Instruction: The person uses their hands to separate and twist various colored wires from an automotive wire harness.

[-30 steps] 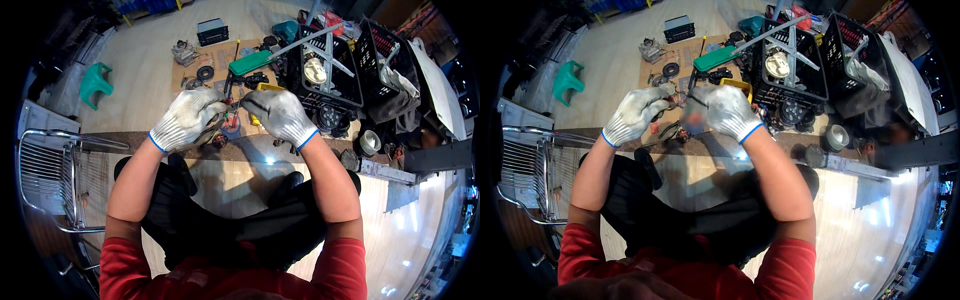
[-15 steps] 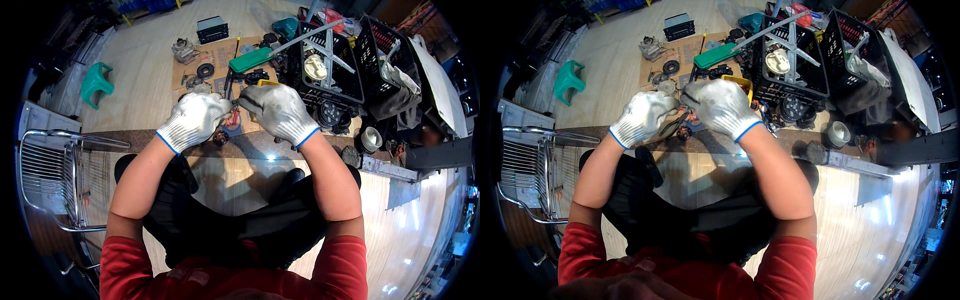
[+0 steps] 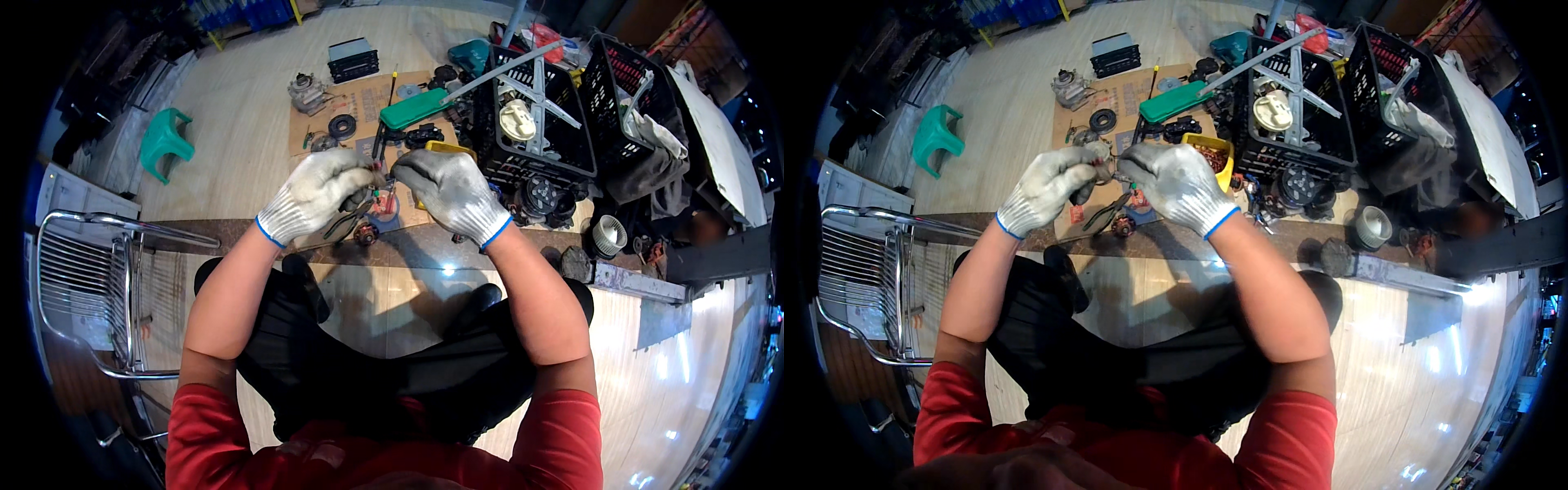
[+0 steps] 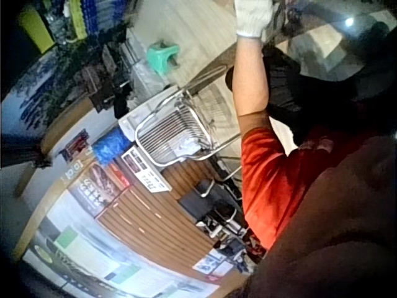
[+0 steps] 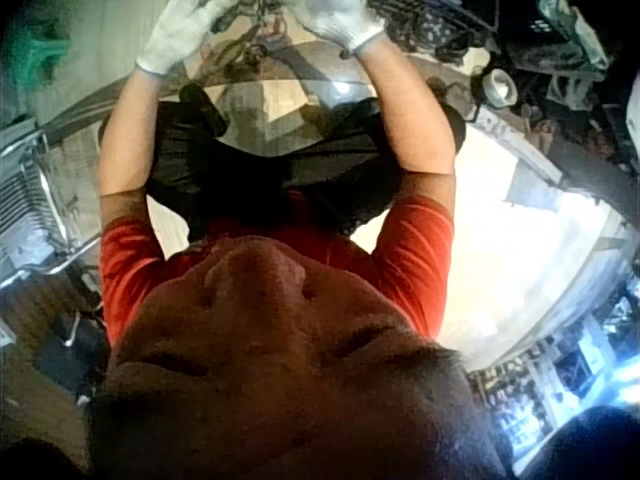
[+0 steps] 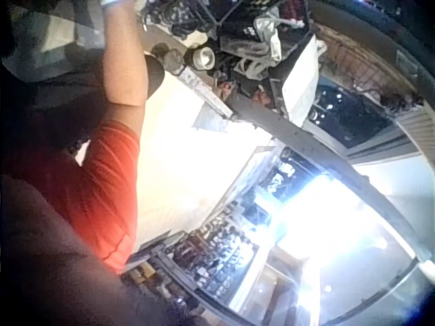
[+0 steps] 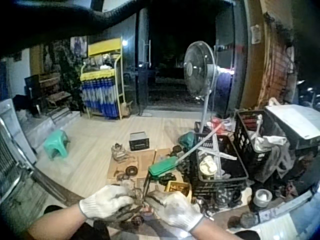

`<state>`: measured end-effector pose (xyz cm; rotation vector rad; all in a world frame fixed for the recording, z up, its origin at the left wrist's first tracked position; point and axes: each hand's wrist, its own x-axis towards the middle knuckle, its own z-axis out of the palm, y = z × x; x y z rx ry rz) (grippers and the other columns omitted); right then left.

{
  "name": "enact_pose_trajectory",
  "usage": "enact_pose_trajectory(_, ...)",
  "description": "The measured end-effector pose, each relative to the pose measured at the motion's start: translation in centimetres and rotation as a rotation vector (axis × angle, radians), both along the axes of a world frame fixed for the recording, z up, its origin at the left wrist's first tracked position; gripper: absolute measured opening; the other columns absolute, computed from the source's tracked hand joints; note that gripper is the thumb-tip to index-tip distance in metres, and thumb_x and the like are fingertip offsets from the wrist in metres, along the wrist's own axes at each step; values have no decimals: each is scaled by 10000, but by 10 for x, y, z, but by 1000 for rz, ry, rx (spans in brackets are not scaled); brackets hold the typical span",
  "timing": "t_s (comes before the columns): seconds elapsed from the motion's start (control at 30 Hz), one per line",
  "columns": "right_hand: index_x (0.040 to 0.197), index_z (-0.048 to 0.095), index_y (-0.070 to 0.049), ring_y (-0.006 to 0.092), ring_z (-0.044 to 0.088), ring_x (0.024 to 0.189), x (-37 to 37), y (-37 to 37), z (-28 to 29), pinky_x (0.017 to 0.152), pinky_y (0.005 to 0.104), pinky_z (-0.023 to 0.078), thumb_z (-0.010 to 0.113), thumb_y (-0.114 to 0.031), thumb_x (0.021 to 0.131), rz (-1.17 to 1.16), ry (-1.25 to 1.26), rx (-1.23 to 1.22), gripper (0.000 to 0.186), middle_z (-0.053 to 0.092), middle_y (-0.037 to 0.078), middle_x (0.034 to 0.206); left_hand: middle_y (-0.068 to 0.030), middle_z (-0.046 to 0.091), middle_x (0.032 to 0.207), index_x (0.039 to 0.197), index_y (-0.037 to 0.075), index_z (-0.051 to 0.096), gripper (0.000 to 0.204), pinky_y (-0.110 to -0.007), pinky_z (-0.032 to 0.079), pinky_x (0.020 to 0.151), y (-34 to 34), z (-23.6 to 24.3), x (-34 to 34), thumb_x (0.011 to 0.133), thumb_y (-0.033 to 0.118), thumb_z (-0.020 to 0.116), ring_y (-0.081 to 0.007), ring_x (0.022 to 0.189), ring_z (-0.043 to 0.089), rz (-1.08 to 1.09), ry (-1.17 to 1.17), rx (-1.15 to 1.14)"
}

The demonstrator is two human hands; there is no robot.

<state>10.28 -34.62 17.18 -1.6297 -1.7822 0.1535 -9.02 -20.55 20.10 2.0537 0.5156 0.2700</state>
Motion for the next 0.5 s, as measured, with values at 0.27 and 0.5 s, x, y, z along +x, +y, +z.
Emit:
enact_pose_trajectory(0.27,855,655,-101,304,686,646,-31,3,-23,542,417,543,588,-291,952,-36,-276,168,224,668,103,718,-188,703,1033,1170,77,662,260,-459,553,777,3,-27,12,959,221,610,-380,932,680,206,111,806)
enact_pose_trajectory(0.5,1373,563,-71,367,588,1215,-17,-11,27,1009,467,480,647,-445,914,-164,-158,-549,597,592,233,1307,-134,677,957,1090,115,666,238,-454,554,725,13,-21,12,856,156,655,-338,856,681,278,249,1048)
